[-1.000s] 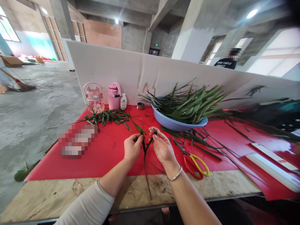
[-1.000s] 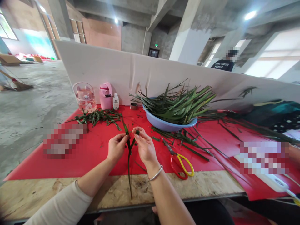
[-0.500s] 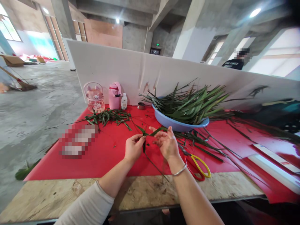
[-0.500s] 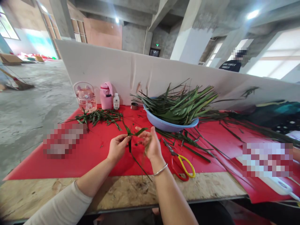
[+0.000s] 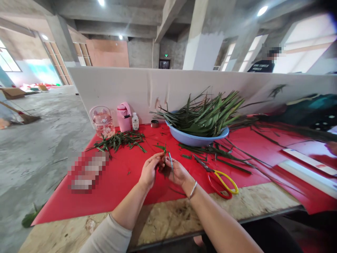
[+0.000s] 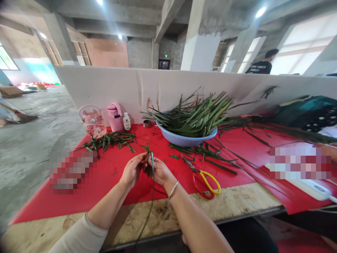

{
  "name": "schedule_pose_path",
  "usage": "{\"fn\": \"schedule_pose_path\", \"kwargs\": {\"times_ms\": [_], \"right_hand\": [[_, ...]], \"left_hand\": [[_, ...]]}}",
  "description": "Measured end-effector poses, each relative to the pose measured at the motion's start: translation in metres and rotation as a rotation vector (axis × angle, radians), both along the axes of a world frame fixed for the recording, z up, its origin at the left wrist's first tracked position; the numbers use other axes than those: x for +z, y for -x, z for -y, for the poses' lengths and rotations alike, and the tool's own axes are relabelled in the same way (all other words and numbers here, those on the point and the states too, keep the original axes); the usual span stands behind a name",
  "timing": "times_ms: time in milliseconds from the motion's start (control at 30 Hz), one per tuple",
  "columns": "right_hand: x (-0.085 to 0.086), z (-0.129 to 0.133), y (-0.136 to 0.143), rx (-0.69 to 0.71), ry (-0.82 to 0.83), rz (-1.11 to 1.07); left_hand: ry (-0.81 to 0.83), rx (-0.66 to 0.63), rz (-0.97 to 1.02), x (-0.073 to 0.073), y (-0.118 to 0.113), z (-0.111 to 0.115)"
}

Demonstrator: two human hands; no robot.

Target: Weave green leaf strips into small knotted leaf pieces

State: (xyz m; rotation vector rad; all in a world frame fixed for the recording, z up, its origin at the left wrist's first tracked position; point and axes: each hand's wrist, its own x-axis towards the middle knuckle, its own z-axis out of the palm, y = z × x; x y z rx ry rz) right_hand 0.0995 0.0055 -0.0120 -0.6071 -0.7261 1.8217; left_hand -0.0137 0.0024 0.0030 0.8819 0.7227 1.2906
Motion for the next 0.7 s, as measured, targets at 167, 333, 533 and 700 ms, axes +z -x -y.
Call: {"fn": "schedule_pose_path", "kwargs": {"times_ms": [167, 333, 533, 700], "right_hand": [[-0.004, 0.007, 0.003, 0.164, -0.058, -0.067], [-0.002, 0.014, 0.002, 0.116, -0.160, 0.035], [0.019, -0.001, -0.042, -0.010, -0.194, 0.391], [0.058, -0.010, -0.059, -0.044, -0.406, 0.518]], "left_hand": [[0.150, -0.168, -0.063, 0.005, 0.004, 0.004], [0.085, -0.257, -0.090, 0.010, 0.008, 0.008], [-0.048, -0.146, -0.013, 0.016, 0.006, 0.006], [-0.033, -0.206, -0.135, 0.014, 0.002, 0.009]]}}
